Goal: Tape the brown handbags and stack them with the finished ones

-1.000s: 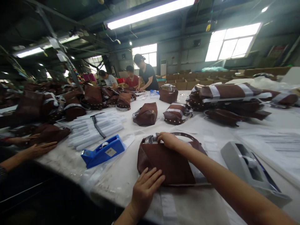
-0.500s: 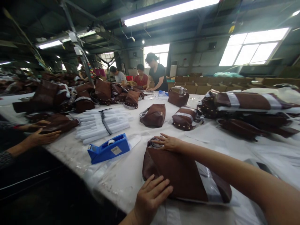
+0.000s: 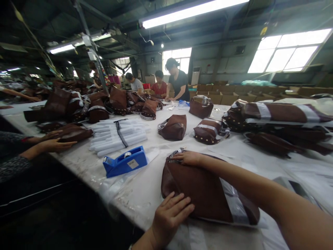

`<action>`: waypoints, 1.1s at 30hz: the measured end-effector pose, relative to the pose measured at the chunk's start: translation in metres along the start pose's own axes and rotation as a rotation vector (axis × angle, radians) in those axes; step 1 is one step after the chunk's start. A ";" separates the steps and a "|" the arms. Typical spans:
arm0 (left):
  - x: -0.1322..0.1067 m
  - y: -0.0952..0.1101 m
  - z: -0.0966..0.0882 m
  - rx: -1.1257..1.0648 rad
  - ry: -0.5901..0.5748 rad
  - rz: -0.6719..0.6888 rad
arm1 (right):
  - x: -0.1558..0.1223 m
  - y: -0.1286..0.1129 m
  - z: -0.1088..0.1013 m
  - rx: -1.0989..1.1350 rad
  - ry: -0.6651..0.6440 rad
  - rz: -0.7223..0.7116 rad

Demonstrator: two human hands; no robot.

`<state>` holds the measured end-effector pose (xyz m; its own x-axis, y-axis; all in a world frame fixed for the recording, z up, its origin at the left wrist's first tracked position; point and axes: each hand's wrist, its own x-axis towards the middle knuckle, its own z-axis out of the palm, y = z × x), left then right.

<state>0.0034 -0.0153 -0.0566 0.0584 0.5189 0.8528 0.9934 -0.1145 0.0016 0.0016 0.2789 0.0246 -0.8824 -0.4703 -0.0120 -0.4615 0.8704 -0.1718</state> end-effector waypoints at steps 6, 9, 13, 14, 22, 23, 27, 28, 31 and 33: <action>-0.003 0.000 0.003 -0.018 0.008 0.004 | 0.008 -0.026 -0.043 -0.169 0.201 0.172; -0.001 0.001 0.002 -0.036 0.026 0.002 | 0.013 -0.043 -0.066 -0.254 0.206 0.324; 0.002 0.001 -0.002 -0.034 0.009 0.002 | 0.010 -0.066 -0.083 -0.147 0.284 0.477; 0.002 0.001 -0.002 -0.030 -0.004 0.006 | 0.007 -0.072 -0.086 -0.031 0.354 0.477; -0.001 0.000 -0.003 -0.027 -0.041 0.016 | -0.037 -0.084 -0.040 0.640 0.871 0.609; -0.001 0.000 -0.003 -0.025 -0.049 0.017 | -0.043 -0.083 -0.029 0.594 0.734 0.658; -0.001 0.001 -0.003 -0.020 -0.042 0.022 | -0.045 -0.095 -0.006 0.392 0.301 0.560; -0.001 0.001 -0.003 -0.022 -0.032 0.021 | -0.040 -0.100 -0.006 0.366 0.261 0.497; -0.001 0.001 -0.003 -0.028 -0.029 0.005 | -0.022 -0.116 -0.012 0.341 0.214 0.360; -0.001 0.002 -0.002 -0.032 -0.042 -0.003 | -0.011 -0.122 -0.011 0.318 0.261 0.312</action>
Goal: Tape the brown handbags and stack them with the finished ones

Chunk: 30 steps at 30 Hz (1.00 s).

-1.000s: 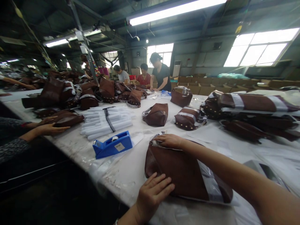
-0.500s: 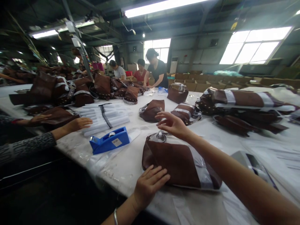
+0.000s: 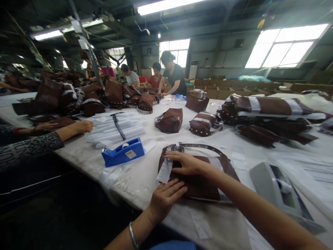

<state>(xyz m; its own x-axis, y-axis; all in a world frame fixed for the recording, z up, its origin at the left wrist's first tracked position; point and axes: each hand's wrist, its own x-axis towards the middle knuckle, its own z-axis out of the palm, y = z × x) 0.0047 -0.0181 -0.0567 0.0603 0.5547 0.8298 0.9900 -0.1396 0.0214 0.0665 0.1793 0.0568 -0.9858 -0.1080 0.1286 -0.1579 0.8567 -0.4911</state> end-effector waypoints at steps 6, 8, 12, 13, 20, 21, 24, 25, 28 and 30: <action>-0.004 -0.001 0.004 0.000 -0.009 0.005 | 0.000 0.003 0.020 0.017 0.251 -0.095; -0.004 -0.002 0.004 0.004 -0.038 0.008 | -0.007 0.003 0.019 0.124 0.376 0.021; -0.005 -0.003 0.002 -0.015 -0.058 0.014 | -0.025 -0.003 0.012 0.271 0.461 0.189; -0.005 -0.003 0.002 -0.017 -0.058 0.013 | -0.029 -0.005 0.011 0.278 0.440 0.181; -0.003 -0.001 0.001 -0.031 -0.079 -0.012 | -0.047 -0.014 0.015 0.054 0.308 0.045; -0.003 -0.001 0.000 -0.041 -0.091 -0.017 | -0.050 -0.013 0.018 0.025 0.319 0.053; -0.002 -0.002 -0.002 -0.070 -0.113 -0.012 | -0.059 -0.008 0.027 -0.055 0.371 0.062; -0.001 -0.003 -0.002 -0.080 -0.110 -0.010 | -0.061 -0.007 0.030 -0.083 0.390 0.052; 0.000 -0.004 -0.003 -0.108 -0.075 -0.017 | -0.070 -0.004 0.040 -0.145 0.394 -0.043; 0.001 -0.004 -0.004 -0.119 -0.039 -0.042 | -0.074 -0.004 0.045 -0.166 0.382 -0.111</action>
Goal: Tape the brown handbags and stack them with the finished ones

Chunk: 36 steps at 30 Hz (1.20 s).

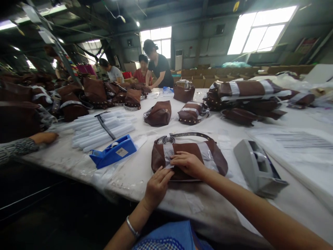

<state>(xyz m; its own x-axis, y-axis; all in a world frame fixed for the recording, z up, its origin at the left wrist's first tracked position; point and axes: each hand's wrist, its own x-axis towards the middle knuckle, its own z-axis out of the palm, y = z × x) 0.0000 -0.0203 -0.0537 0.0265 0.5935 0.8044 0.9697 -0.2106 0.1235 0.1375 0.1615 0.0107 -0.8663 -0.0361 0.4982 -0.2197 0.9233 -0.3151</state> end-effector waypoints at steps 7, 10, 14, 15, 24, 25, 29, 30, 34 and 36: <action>0.003 0.000 -0.003 0.017 0.042 0.015 | -0.012 -0.016 0.001 -0.038 0.016 -0.011; 0.002 -0.003 -0.003 -0.006 -0.042 0.053 | -0.031 -0.036 -0.006 -0.042 0.024 0.014; 0.000 -0.006 -0.002 -0.025 -0.081 0.059 | -0.081 -0.072 -0.015 -0.102 0.038 0.114; 0.000 -0.006 -0.002 -0.033 -0.088 0.059 | -0.095 -0.081 -0.015 -0.130 0.001 0.142; 0.007 -0.009 -0.005 -0.044 -0.146 0.054 | -0.140 -0.092 0.022 -0.284 -0.060 0.171; 0.009 -0.010 -0.006 -0.043 -0.151 0.057 | -0.136 -0.092 0.026 -0.297 -0.030 0.152; 0.016 -0.011 -0.010 -0.031 -0.163 0.070 | -0.115 -0.103 0.038 -0.287 0.060 0.087; 0.018 -0.011 -0.011 -0.027 -0.165 0.073 | -0.110 -0.107 0.042 -0.273 0.065 0.070; 0.021 -0.012 -0.013 -0.016 -0.167 0.092 | -0.096 -0.122 0.055 -0.243 0.081 0.025; 0.019 -0.013 -0.012 -0.011 -0.166 0.111 | -0.093 -0.124 0.059 -0.240 0.098 0.023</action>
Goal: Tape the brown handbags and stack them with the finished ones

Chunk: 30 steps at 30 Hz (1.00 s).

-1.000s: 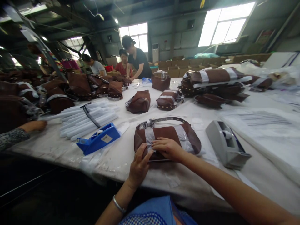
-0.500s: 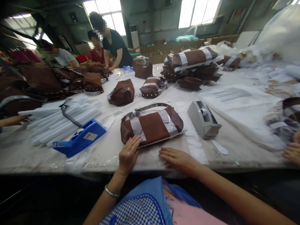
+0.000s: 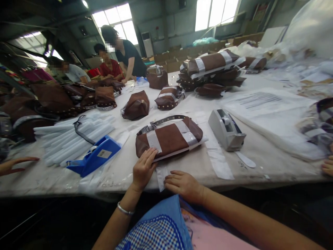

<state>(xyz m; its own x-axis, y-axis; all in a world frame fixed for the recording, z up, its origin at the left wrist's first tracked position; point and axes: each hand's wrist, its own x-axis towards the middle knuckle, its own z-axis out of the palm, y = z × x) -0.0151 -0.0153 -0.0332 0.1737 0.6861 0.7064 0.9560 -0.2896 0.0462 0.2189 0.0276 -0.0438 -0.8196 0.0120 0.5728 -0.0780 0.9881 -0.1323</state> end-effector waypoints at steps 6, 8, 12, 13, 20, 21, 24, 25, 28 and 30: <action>-0.013 0.001 0.007 0.010 -0.012 0.018 | 0.004 0.004 -0.002 0.068 0.027 -0.005; -0.018 0.002 0.008 0.009 -0.034 0.018 | 0.004 0.006 -0.004 0.093 0.028 -0.009; -0.024 0.000 0.006 -0.005 -0.116 0.055 | 0.003 0.010 -0.004 0.124 0.009 0.016; -0.026 -0.001 0.006 -0.007 -0.131 0.066 | 0.002 0.011 -0.002 0.135 -0.018 0.034; -0.027 -0.004 0.006 -0.027 -0.108 0.071 | 0.000 0.014 0.005 0.168 -0.130 0.158; -0.028 -0.003 0.006 -0.037 -0.098 0.065 | 0.000 0.014 0.004 0.156 -0.108 0.135; -0.029 -0.004 0.006 -0.063 -0.084 0.056 | 0.001 0.016 0.003 0.135 -0.051 0.036; -0.030 -0.004 0.005 -0.072 -0.081 0.058 | 0.000 0.016 0.003 0.132 -0.042 0.021; -0.029 -0.005 0.004 -0.083 -0.066 0.071 | -0.001 0.017 0.002 0.111 -0.046 0.007; -0.027 -0.007 0.002 -0.067 -0.066 0.083 | -0.002 0.017 0.001 0.095 -0.049 -0.008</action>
<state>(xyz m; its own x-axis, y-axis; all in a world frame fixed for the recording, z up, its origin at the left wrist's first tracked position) -0.0260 -0.0299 -0.0540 0.2688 0.7001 0.6615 0.9202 -0.3895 0.0384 0.2184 0.0441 -0.0482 -0.8456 -0.0053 0.5338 -0.1357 0.9692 -0.2054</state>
